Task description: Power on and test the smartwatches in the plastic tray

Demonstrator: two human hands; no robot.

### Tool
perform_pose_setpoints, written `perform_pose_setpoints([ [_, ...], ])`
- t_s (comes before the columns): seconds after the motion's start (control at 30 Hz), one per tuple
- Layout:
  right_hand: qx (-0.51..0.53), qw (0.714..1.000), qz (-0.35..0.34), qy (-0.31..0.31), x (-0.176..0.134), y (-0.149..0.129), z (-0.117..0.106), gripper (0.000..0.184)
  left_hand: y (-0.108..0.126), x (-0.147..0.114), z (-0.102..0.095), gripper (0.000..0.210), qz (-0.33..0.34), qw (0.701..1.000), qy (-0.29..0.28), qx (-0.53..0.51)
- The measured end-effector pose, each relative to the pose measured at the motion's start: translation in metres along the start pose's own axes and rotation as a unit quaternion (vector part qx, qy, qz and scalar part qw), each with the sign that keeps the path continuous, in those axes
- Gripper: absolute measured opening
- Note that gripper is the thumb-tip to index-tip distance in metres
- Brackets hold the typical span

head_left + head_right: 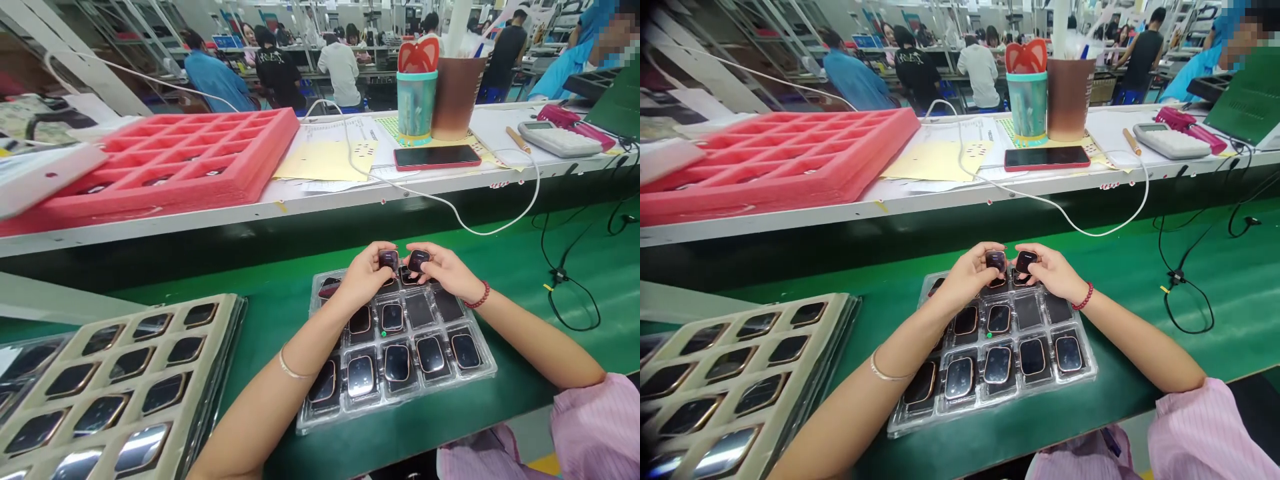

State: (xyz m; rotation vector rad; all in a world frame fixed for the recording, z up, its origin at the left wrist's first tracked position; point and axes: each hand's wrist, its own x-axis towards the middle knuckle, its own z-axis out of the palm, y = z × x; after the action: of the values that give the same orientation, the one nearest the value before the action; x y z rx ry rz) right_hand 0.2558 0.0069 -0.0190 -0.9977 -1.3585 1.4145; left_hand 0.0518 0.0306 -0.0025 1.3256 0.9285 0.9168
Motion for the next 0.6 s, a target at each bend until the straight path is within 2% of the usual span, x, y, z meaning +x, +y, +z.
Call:
perform_pose_setpoints([
  [0.13, -0.005, 1.000, -0.002, -0.007, -0.003, -0.001, -0.001, 0.047, 0.002, -0.003, 0.001, 0.043, -0.016, 1.000, -0.020, 0.017],
  [0.3, -0.009, 1.000, 0.015, 0.014, -0.003, -0.001, -0.003, 0.027, 0.004, -0.003, 0.002, 0.023, -0.019, 0.999, -0.028, 0.028],
  [0.4, 0.027, 0.999, 0.027, -0.013, -0.003, -0.007, -0.001, 0.033, 0.010, -0.004, 0.001, 0.027, -0.028, 0.999, -0.036, 0.008],
  [0.47, 0.091, 0.993, 0.038, -0.058, -0.010, -0.021, 0.002, 0.050, 0.021, -0.011, -0.004, 0.042, -0.035, 0.996, -0.073, -0.039],
  [0.53, 0.155, 0.981, 0.033, -0.115, -0.026, -0.042, 0.004, 0.066, 0.038, -0.027, -0.012, 0.057, -0.035, 0.984, -0.144, -0.104],
  [0.6, 0.179, 0.972, 0.006, -0.151, -0.050, -0.066, 0.003, 0.062, 0.054, -0.047, -0.022, 0.061, -0.024, 0.970, -0.192, -0.148],
])
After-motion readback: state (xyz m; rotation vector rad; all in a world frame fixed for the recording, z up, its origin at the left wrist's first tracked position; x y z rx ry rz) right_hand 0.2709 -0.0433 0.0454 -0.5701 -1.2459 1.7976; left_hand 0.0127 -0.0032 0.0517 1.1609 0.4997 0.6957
